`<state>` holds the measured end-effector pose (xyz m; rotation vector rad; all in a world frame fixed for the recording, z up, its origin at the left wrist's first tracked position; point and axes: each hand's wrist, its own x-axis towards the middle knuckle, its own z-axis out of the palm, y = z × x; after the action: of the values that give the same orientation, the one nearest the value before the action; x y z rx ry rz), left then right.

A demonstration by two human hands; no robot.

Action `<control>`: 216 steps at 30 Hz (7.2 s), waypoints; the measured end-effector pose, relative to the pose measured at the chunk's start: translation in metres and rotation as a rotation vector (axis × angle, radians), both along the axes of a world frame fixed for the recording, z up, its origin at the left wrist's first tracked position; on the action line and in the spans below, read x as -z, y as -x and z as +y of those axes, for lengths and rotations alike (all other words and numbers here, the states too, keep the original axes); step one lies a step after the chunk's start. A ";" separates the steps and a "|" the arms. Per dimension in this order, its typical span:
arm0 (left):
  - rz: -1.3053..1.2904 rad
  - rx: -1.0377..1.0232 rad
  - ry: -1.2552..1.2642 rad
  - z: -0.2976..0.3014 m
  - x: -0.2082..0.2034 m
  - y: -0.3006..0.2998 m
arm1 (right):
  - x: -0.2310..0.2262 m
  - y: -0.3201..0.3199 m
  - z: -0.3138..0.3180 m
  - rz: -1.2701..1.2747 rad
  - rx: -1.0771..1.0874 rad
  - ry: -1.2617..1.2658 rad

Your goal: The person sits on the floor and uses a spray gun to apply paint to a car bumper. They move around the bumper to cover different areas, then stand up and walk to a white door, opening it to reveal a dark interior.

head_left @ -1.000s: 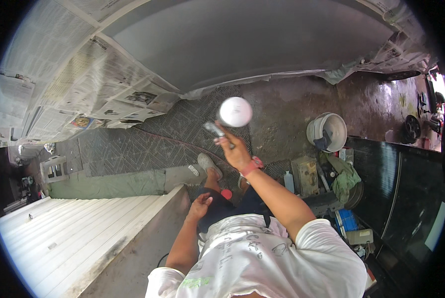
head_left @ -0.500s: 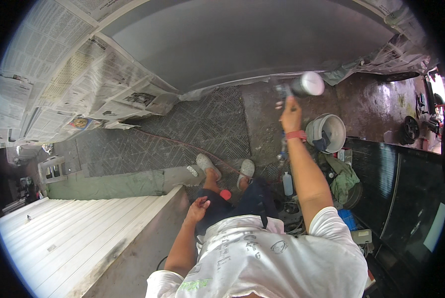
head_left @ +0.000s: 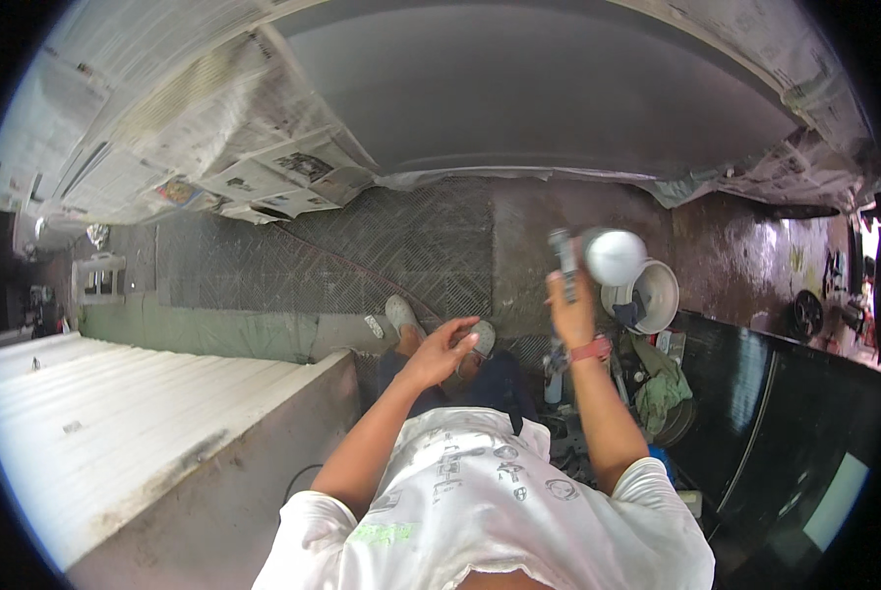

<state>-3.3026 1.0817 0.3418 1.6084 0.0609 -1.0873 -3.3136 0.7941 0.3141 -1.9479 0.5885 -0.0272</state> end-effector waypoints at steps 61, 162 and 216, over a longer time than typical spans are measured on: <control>-0.576 -2.208 0.005 0.843 -0.132 -0.288 | -0.058 -0.330 0.883 0.460 -1.249 -0.699; 0.706 -1.350 -0.726 2.136 0.297 -0.843 | 0.636 -1.161 2.691 0.300 -1.996 0.922; 0.982 -0.265 -2.241 2.411 -0.348 -0.192 | -0.283 -0.267 2.893 -0.660 -2.568 -0.895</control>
<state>-3.1105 3.4927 0.6894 2.2310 2.8591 -1.3811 -3.0465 3.6867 0.5974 -0.4864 -2.0430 0.9087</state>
